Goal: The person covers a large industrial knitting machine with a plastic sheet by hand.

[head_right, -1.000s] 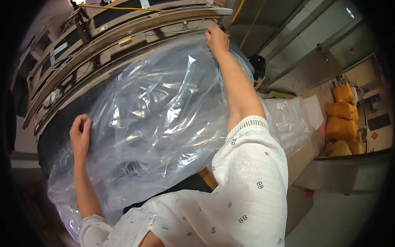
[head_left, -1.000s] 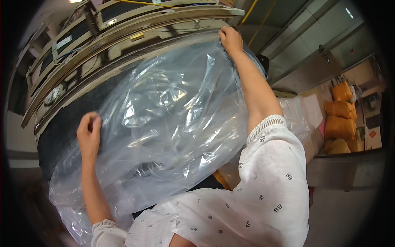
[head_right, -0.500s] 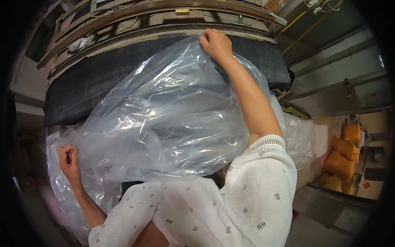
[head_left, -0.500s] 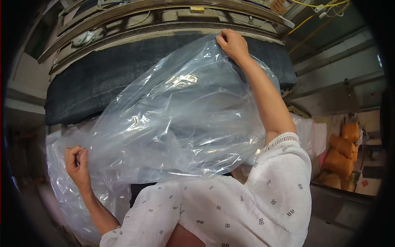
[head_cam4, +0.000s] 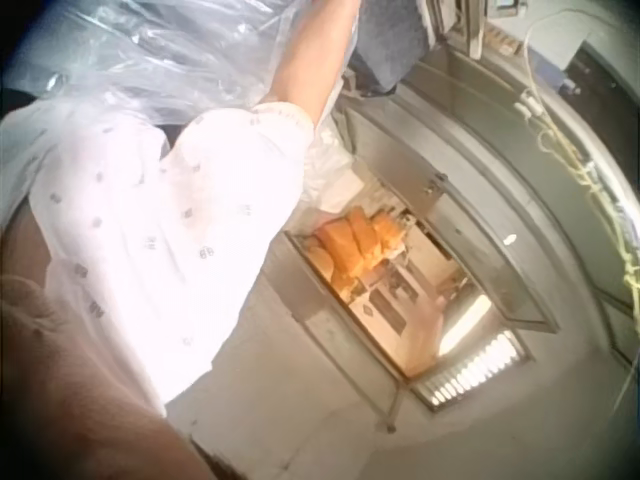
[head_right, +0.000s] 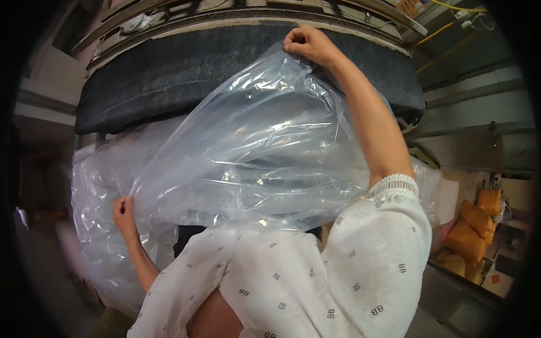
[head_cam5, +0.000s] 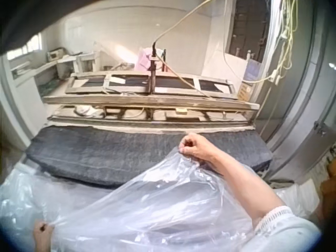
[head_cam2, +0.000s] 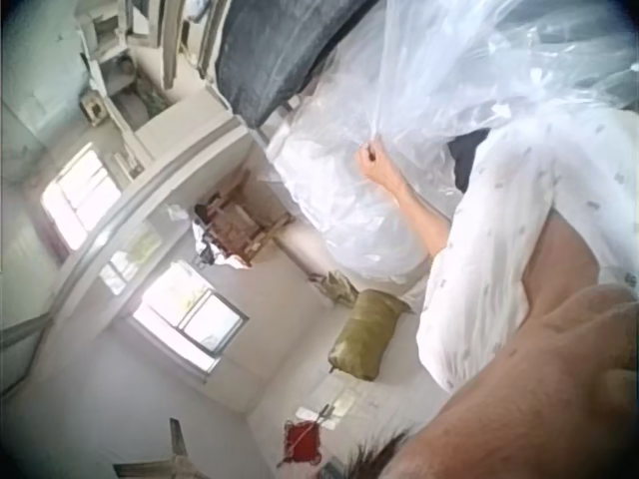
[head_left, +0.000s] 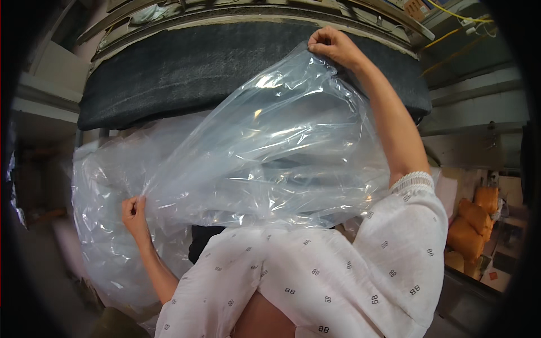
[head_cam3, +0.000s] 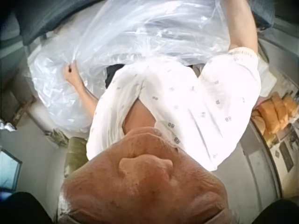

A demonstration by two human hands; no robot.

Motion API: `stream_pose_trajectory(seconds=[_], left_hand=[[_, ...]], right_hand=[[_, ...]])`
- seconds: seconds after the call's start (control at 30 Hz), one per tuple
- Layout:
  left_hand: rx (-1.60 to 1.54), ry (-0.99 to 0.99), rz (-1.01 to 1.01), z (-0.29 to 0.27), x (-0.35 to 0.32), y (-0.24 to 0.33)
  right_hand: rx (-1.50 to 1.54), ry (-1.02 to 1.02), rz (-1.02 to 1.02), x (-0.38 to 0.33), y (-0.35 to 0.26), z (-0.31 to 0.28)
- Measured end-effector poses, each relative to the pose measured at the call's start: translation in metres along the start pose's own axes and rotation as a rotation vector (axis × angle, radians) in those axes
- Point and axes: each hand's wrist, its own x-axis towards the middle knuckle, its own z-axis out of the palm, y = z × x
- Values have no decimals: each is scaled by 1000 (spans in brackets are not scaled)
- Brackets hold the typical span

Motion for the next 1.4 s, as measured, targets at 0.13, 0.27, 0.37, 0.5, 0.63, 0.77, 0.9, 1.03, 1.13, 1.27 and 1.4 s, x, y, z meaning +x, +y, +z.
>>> stream_pose_trajectory(seconds=[0.13,0.27,0.37,0.5,0.63,0.77,0.9,1.03,1.13,1.27,1.4], left_hand=[[-539,177,-230,1,37,18],[-924,373,16,-2,102,84],[-738,505,143,15,179,115],[-378,268,471,120,259,118],[-464,181,275,152,299,123],[-379,167,250,165,326,134],[-373,164,250,178,340,144],[-239,169,212,174,345,145],[-155,243,213,177,350,140],[-226,189,181,168,353,125],[-286,120,195,161,347,131]], right_hand=[[319,129,53,-11,-17,-5],[818,332,-114,-21,-48,-18],[496,768,-122,-11,-41,-23],[24,1126,40,6,63,-16],[69,1116,-2,14,74,-14],[-148,1099,37,23,87,-29],[-243,1102,120,27,91,-36],[-283,1172,233,32,81,-30],[-255,1198,256,31,87,-32],[-202,1360,320,23,85,-31],[-53,1343,264,20,83,-33]])
